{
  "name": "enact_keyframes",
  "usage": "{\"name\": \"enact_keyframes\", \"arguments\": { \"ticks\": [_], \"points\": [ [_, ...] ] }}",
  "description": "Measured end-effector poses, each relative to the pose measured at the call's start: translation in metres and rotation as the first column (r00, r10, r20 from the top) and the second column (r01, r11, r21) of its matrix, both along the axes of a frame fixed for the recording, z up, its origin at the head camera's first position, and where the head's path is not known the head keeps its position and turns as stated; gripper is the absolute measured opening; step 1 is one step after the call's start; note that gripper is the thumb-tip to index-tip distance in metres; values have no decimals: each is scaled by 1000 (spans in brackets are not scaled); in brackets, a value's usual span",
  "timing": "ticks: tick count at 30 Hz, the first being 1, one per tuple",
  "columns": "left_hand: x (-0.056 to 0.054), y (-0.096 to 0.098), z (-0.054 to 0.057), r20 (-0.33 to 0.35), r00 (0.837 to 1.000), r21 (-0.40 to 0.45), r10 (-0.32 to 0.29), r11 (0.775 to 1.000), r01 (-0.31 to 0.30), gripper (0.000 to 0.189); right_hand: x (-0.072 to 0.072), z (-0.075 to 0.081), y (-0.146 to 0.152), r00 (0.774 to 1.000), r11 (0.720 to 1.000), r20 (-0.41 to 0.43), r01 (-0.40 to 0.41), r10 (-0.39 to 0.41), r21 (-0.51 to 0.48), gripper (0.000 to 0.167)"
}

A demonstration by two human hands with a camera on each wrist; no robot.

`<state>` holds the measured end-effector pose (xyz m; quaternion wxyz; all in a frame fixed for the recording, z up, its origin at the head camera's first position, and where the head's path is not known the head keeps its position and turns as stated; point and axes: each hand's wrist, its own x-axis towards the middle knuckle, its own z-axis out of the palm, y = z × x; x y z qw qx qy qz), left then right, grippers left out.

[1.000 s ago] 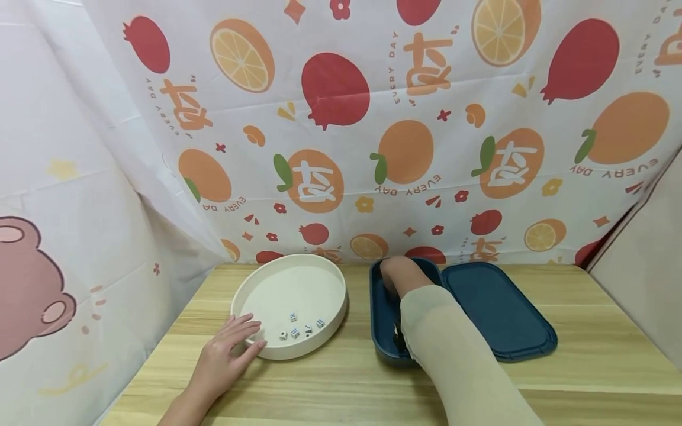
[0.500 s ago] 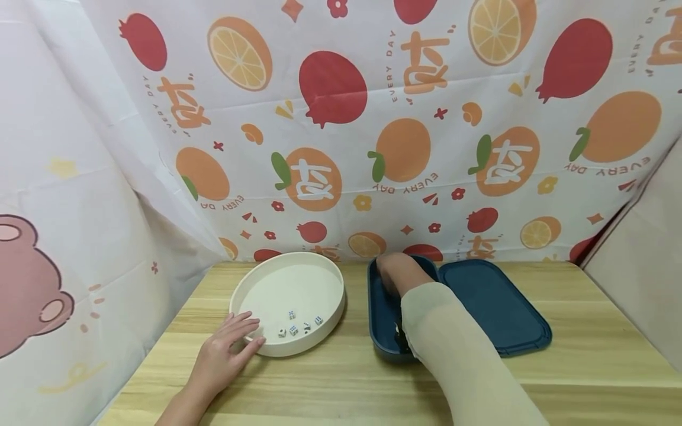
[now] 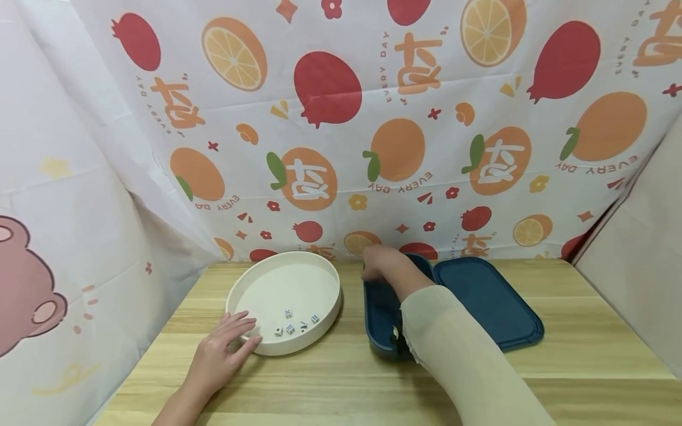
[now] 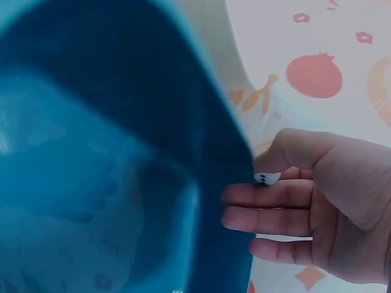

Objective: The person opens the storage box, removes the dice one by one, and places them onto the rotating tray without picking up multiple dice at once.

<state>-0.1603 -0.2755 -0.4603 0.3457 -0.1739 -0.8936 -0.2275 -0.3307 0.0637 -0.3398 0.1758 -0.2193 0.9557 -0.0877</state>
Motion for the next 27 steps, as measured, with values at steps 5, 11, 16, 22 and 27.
{"name": "enact_keyframes", "arguments": {
  "ticks": [5, 11, 16, 22, 27],
  "points": [
    [-1, 1, 1, -1, 1000, 1, 0, 1000, 0, 31, 6, 8, -7, 989, 991, -134, -79, 65, -107, 33],
    [-2, 1, 3, -13, 1000, 5, -11, 1000, 11, 30, 31, 16, -27, 954, 970, -300, -90, 18, -226, 7],
    [-2, 1, 4, -13, 1000, 0, -7, 1000, 7, 30, 58, 6, -50, 957, 903, -281, -51, -78, -426, 10],
    [-2, 0, 2, -17, 1000, 0, -4, 1000, 4, 30, 80, -32, -72, 956, 796, -252, -37, -147, -604, 15],
    [-2, 0, 0, -11, 1000, -1, -3, 1000, 3, 30, 91, -64, -84, 958, 703, -228, -43, -172, -710, 14]
  ]
}}
